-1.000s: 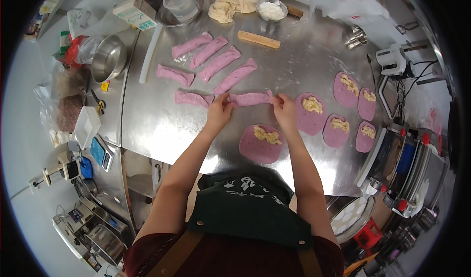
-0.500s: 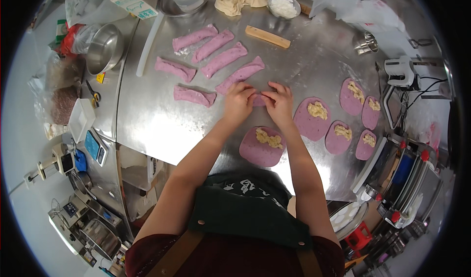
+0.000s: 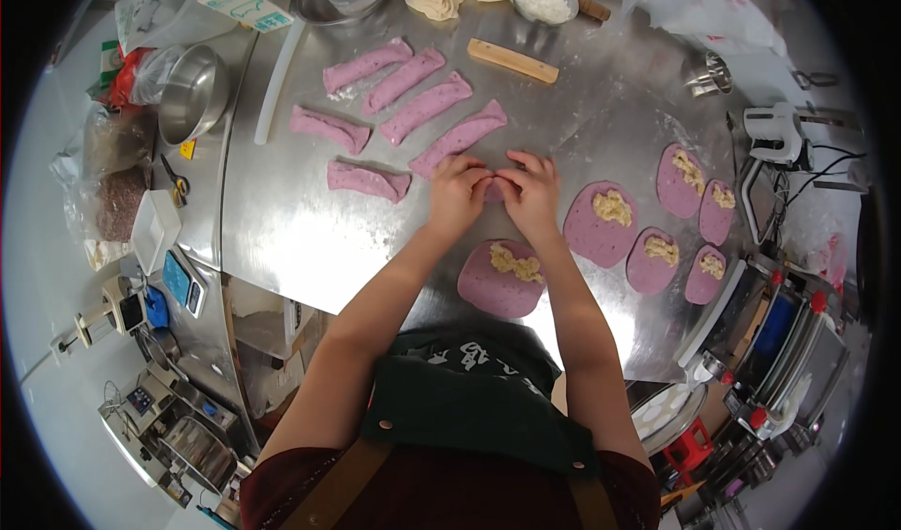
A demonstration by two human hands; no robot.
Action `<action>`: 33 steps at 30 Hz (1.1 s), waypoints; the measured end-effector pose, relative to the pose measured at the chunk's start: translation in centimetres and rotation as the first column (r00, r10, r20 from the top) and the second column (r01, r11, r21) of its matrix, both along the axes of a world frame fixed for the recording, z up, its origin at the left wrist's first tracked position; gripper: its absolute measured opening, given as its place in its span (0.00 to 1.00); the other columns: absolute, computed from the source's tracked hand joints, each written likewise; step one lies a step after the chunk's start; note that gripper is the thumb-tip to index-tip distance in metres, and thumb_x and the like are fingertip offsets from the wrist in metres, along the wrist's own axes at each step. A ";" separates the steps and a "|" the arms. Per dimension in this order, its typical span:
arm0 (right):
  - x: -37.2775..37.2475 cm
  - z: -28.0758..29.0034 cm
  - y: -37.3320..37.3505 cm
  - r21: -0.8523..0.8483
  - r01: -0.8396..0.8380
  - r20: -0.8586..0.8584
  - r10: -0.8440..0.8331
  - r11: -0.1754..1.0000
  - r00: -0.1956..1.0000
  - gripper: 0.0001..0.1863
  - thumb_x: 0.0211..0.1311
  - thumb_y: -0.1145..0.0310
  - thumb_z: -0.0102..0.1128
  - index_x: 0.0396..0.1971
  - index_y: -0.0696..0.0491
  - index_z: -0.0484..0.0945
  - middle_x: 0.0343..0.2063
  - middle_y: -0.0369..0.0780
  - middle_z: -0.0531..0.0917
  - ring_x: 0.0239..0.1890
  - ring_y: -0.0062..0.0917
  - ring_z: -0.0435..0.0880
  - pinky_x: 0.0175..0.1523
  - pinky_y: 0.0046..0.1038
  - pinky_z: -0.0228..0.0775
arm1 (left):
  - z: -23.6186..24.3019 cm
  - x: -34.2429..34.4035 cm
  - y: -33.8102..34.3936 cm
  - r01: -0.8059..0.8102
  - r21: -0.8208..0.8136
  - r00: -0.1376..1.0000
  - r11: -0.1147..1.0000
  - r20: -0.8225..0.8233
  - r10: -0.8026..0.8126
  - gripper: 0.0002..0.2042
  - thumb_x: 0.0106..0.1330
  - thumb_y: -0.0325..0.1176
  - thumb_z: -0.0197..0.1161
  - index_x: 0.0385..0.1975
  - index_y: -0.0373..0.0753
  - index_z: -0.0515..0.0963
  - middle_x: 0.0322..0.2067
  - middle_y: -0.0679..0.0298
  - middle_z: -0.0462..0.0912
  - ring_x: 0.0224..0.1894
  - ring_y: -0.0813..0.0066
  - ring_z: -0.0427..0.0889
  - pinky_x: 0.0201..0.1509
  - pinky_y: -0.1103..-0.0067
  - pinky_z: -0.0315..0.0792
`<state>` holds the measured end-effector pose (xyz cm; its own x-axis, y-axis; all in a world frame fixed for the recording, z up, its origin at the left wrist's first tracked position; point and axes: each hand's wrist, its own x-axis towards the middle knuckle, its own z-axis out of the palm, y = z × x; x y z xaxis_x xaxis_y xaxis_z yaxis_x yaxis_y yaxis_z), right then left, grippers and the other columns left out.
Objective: Rolling and shaping purple dough filled with a yellow paste into cylindrical forms on a stainless steel table.
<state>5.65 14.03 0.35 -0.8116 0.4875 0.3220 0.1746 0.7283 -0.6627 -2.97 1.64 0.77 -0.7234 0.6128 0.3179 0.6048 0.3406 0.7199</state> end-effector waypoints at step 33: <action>-2.6 1.4 -2.4 -0.027 -0.188 0.044 0.189 0.982 0.981 0.06 0.46 0.69 0.65 0.27 0.49 0.83 0.39 0.34 0.79 0.45 0.33 0.74 0.58 0.40 0.61 | -1.0 1.3 -2.6 -0.477 0.053 0.633 0.877 0.714 0.301 0.12 0.60 0.25 0.63 0.43 0.31 0.77 0.32 0.58 0.83 0.31 0.76 0.81 0.37 0.80 0.75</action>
<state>3.10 11.59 1.77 -0.9034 0.3313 0.2722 0.0668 0.7359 -0.6738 -1.67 -0.93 -0.24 -0.9441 0.2007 -0.2616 -0.2190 0.2115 0.9525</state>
